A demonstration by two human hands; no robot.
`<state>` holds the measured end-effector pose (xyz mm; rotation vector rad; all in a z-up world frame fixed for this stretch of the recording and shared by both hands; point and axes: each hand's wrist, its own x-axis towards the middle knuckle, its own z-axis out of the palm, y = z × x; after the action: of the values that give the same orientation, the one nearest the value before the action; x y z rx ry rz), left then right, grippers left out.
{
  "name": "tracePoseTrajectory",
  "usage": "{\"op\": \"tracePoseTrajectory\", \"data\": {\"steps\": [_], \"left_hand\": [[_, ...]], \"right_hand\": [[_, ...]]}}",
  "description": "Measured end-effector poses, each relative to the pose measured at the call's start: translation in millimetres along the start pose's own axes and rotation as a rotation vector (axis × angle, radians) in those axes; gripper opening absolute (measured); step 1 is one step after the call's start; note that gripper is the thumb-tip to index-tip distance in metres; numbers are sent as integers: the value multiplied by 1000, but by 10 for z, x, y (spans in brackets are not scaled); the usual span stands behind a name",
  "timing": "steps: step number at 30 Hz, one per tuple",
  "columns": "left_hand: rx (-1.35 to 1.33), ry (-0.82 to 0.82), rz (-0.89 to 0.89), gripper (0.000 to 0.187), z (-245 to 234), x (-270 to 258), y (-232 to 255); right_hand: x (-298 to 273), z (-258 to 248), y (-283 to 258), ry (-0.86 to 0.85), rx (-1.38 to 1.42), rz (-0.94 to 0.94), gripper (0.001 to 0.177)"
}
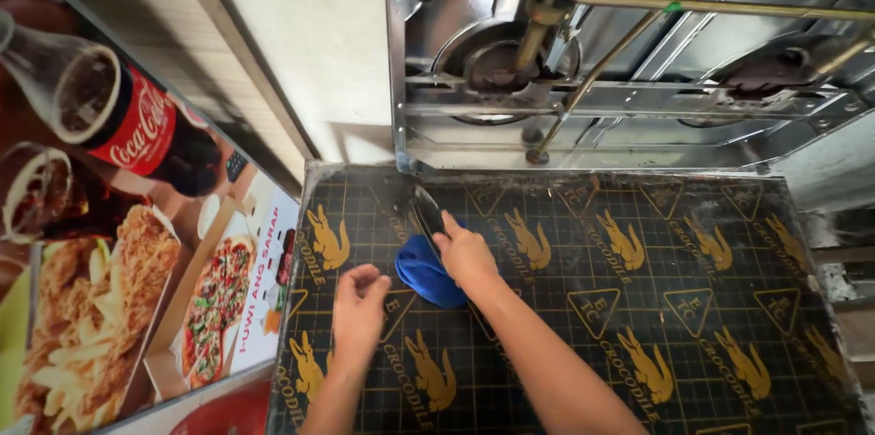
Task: The person cleans a black countertop with a blue cloth, then uses a knife to scrape debris from the surface while wiping with the cloth. The person moves between the countertop and a sink area to retrieve the knife.
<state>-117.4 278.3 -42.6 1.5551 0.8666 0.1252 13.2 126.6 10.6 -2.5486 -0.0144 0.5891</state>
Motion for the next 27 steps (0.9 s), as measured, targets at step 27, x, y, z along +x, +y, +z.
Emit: {"op": "tracePoseTrajectory", "data": {"steps": [27], "left_hand": [[-236,-137,-189,36,225,-196,201]], "right_hand": [[-594,381,301,235,354,-299,25]]}}
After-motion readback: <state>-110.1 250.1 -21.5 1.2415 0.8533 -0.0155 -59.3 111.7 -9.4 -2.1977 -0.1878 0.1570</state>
